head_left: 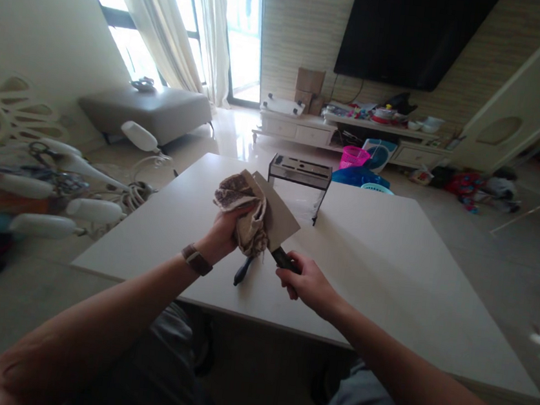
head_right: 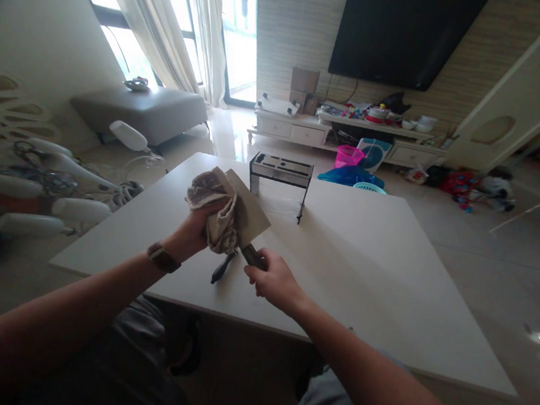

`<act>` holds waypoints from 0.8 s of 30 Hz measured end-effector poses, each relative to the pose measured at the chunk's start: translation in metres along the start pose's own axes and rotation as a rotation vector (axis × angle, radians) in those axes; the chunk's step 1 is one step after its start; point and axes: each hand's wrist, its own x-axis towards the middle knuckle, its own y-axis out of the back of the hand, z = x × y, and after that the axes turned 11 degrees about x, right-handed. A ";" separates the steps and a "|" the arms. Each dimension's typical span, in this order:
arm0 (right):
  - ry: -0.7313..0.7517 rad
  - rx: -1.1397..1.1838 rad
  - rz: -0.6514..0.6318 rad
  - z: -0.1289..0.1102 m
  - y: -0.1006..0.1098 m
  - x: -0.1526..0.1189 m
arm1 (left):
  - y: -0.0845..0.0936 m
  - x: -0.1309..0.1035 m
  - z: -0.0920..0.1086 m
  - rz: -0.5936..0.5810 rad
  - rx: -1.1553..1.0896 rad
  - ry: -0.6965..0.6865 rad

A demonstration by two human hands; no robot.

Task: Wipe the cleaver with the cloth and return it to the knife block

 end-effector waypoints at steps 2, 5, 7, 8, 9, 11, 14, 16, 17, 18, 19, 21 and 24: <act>-0.039 0.096 -0.053 -0.001 0.003 0.000 | 0.005 0.005 0.002 -0.013 -0.031 0.023; 0.019 0.054 -0.076 -0.002 0.008 0.000 | 0.007 0.005 0.003 -0.032 -0.056 0.033; 0.074 -0.039 -0.059 -0.001 0.009 -0.002 | 0.005 0.000 0.000 -0.040 -0.063 0.053; 0.092 -0.080 -0.052 0.000 0.009 -0.002 | 0.003 -0.004 -0.002 -0.044 -0.064 0.070; 0.105 -0.108 -0.052 0.001 0.008 -0.003 | 0.000 -0.009 -0.006 -0.047 -0.062 0.086; 0.121 -0.122 -0.053 0.004 0.005 -0.004 | -0.006 -0.020 -0.014 -0.072 -0.044 0.121; 0.100 -0.083 -0.019 0.007 -0.001 -0.004 | -0.015 -0.035 -0.027 -0.136 0.023 0.148; 0.078 -0.077 0.002 0.008 -0.002 -0.004 | -0.019 -0.040 -0.031 -0.142 0.077 0.143; 0.071 -0.080 0.005 0.008 -0.003 -0.004 | -0.020 -0.041 -0.032 -0.131 0.100 0.138; 0.069 -0.083 0.007 0.008 -0.003 -0.004 | -0.022 -0.041 -0.032 -0.114 0.118 0.130; 0.071 -0.087 0.011 0.007 -0.003 -0.003 | -0.023 -0.040 -0.030 -0.097 0.131 0.120; 0.086 -0.092 0.030 0.006 -0.001 -0.003 | -0.024 -0.034 -0.025 -0.072 0.145 0.086; 0.107 -0.106 0.048 0.003 0.002 -0.003 | -0.020 -0.017 -0.014 -0.062 0.127 0.005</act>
